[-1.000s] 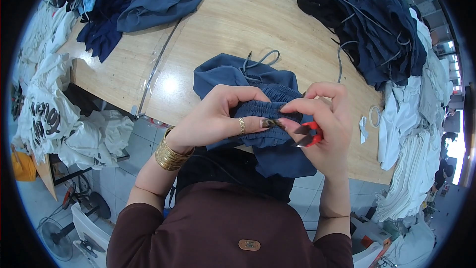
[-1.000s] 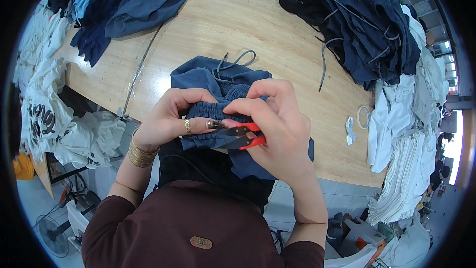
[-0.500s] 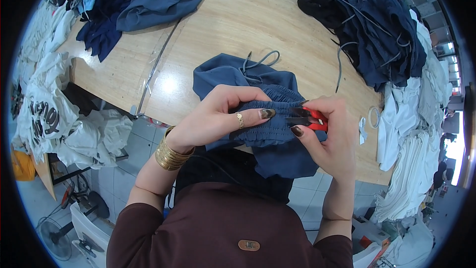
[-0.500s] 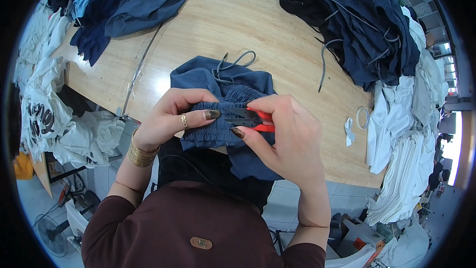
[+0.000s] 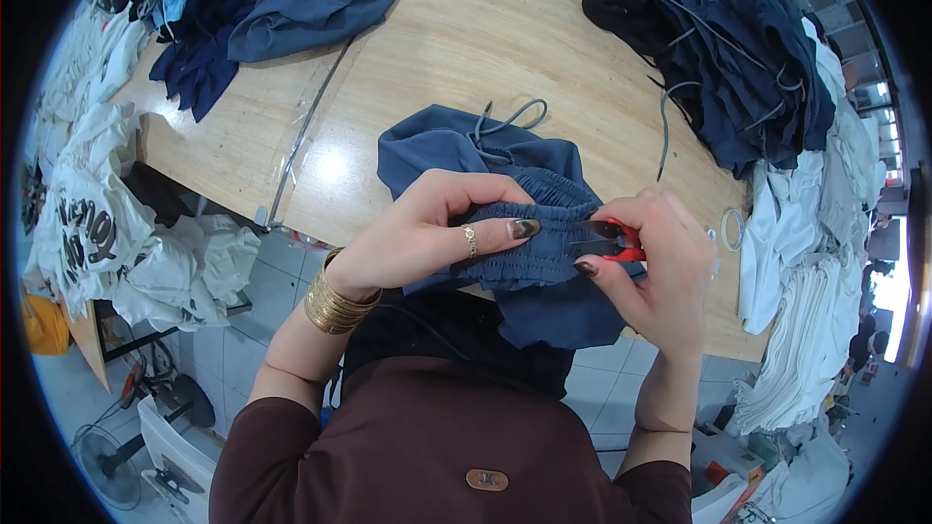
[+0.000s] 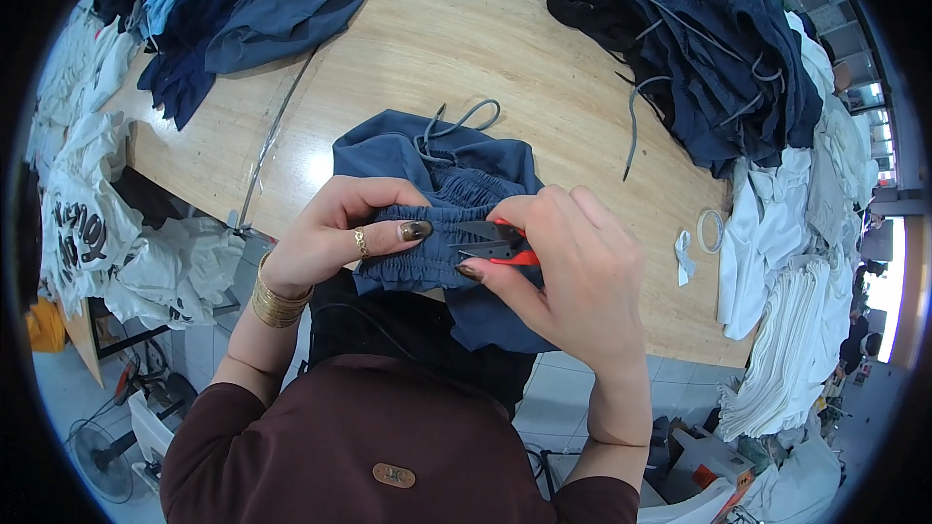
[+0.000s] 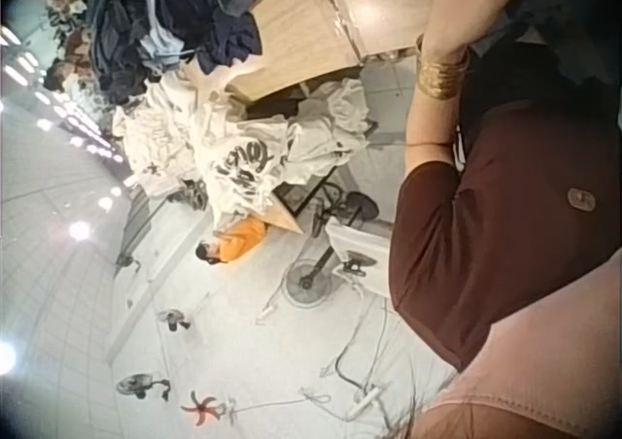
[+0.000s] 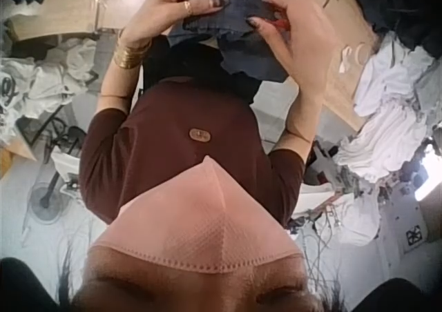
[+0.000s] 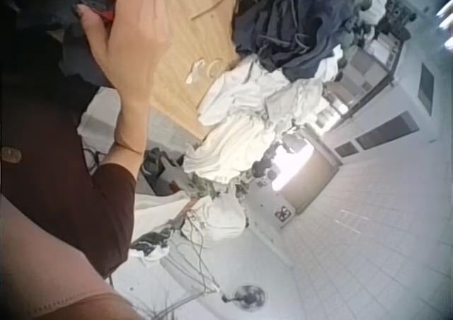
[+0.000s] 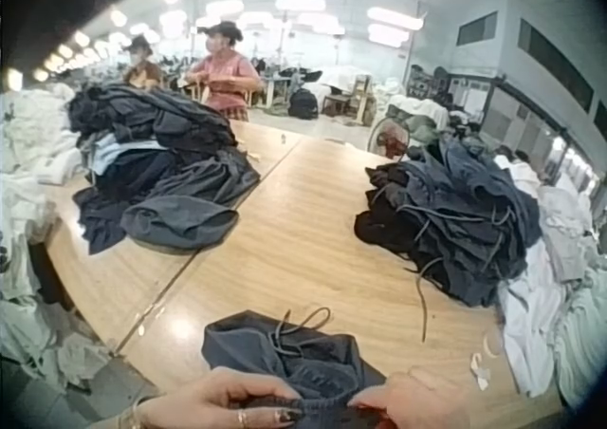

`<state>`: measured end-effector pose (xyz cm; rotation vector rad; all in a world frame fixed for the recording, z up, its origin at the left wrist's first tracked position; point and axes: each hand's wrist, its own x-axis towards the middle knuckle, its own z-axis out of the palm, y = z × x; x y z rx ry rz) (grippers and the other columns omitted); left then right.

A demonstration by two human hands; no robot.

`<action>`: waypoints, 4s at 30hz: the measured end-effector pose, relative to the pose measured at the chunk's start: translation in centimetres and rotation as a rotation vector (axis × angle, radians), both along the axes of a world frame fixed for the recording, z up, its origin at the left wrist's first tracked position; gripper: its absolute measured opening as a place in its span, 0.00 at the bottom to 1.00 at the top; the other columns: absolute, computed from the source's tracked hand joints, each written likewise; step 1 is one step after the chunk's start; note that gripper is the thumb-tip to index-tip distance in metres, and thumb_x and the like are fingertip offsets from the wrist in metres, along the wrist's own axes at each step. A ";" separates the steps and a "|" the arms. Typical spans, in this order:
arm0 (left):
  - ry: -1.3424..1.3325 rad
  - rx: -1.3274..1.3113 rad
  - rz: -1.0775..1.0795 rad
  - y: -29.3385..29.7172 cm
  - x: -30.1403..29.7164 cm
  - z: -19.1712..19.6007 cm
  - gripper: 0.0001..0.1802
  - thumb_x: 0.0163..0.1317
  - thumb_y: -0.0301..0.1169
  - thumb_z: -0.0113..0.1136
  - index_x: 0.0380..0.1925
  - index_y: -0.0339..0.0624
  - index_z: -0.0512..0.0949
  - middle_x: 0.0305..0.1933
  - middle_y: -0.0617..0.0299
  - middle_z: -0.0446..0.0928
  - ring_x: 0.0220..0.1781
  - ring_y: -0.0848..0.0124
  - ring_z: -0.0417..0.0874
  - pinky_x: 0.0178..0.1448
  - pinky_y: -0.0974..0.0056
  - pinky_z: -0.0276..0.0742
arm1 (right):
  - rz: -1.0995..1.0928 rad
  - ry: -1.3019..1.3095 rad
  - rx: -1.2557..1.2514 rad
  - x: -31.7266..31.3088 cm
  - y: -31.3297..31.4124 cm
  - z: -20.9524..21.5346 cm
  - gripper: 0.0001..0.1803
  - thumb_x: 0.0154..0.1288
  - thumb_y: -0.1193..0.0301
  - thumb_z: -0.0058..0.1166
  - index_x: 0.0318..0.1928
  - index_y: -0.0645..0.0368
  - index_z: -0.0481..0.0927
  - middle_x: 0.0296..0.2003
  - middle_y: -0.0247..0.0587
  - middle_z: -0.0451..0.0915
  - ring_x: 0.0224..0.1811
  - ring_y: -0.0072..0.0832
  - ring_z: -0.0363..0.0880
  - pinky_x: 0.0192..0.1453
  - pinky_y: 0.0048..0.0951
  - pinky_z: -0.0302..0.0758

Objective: Trimming loose threads from the waistbands of manufactured shorts using small snips.

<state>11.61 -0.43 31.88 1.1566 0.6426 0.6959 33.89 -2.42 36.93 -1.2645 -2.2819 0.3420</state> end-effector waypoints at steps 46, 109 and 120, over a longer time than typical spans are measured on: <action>-0.121 -0.046 0.014 0.0 0.5 -0.2 0.06 0.64 0.29 0.54 0.38 0.38 0.72 0.32 0.73 0.71 0.33 0.88 0.66 0.36 0.80 0.63 | -0.007 -0.112 0.117 -0.9 -0.1 -0.7 0.09 0.50 0.67 0.60 0.31 0.55 0.77 0.22 0.32 0.72 0.24 0.29 0.69 0.27 0.28 0.63; -0.117 -0.079 -0.020 0.7 -1.3 -0.4 0.12 0.61 0.27 0.57 0.44 0.34 0.75 0.37 0.69 0.76 0.39 0.86 0.74 0.43 0.79 0.70 | 0.053 0.841 -0.615 0.5 1.0 -3.3 0.05 0.61 0.75 0.55 0.29 0.62 0.75 0.24 0.26 0.69 0.26 0.10 0.61 0.29 0.13 0.57; 0.051 0.111 0.003 0.8 0.5 -0.4 0.13 0.51 0.25 0.65 0.38 0.32 0.79 0.35 0.63 0.79 0.38 0.80 0.76 0.43 0.75 0.71 | -0.015 0.540 -0.349 -0.6 0.8 -2.9 0.07 0.46 0.83 0.57 0.28 0.64 0.75 0.26 0.34 0.70 0.26 0.19 0.67 0.29 0.18 0.62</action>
